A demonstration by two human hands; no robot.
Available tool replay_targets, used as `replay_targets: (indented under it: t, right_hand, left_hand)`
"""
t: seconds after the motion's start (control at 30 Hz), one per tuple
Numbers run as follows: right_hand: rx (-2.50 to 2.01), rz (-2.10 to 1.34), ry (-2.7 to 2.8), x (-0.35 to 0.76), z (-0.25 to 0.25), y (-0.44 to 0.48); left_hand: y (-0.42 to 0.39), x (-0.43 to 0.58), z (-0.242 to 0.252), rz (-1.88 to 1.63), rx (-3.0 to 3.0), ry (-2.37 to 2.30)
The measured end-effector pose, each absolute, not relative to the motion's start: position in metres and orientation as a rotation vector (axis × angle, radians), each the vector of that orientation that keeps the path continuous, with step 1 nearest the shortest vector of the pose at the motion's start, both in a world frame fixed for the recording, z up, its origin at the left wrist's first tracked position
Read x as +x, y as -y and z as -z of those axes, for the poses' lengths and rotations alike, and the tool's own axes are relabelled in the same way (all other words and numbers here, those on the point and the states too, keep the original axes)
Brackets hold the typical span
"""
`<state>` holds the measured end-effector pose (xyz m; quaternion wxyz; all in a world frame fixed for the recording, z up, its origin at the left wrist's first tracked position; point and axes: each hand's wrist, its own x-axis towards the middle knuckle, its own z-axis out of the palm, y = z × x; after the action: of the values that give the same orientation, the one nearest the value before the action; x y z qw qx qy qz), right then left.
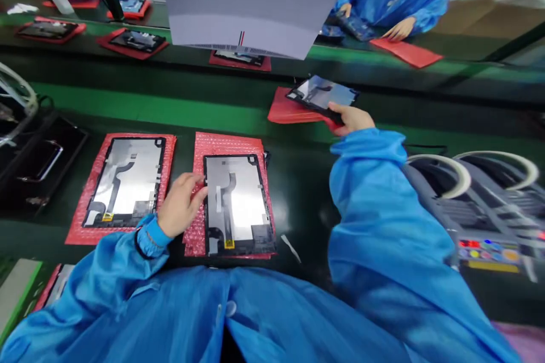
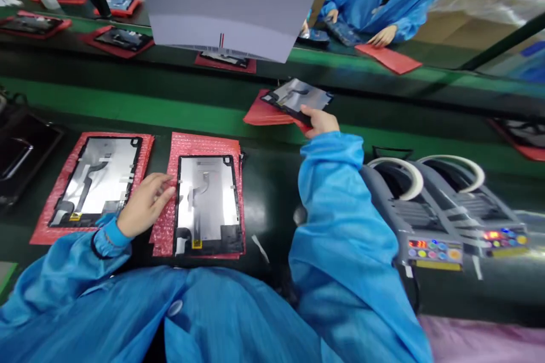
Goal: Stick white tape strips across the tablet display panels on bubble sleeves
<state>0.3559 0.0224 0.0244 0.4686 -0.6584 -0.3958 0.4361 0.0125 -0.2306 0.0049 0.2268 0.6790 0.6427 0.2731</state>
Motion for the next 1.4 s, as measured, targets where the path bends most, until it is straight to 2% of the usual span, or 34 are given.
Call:
replay_targets:
  t: [0.1,0.2,0.4,0.63,0.8,0.93,1.13,1.27,1.4]
  right_hand:
    - [-1.454,-1.164,0.847,0.314,-0.044,0.066]
    - [-1.364,-1.318,0.92,0.285,-0.042,0.158]
    - [-1.313,-1.415,1.053,0.254,-0.003,0.252]
    - [-1.371,-1.184,1.388,0.244,0.018,0.254]
    - [-1.967,-0.675,1.667,0.248,0.009,0.252]
    - [-1.993,-0.364,1.282,0.298,0.009,0.265]
    - [-1.801,-0.286,0.293,0.416,0.021,0.285]
    - [-1.712,-0.491,0.167,0.444,0.011,0.275]
    - [-1.942,-0.266,0.27,0.432,-0.005,0.273]
  left_hand:
    - [0.225,0.024,-0.014,-0.918,1.497,-1.503]
    - [0.219,0.036,-0.014,-0.994,1.249,-1.316]
    - [0.229,0.031,0.006,-0.826,1.544,-1.658]
    - [0.241,0.031,0.002,-0.385,1.687,-2.015]
    - [0.24,0.035,0.002,-0.227,1.798,-2.107]
    - [0.247,0.029,-0.008,-0.106,1.908,-2.102]
    - [0.242,0.002,-0.045,-0.102,2.394,-1.914]
    - [0.227,0.004,-0.06,-0.276,2.567,-1.824]
    - [0.201,0.009,-0.051,-0.36,2.631,-1.612]
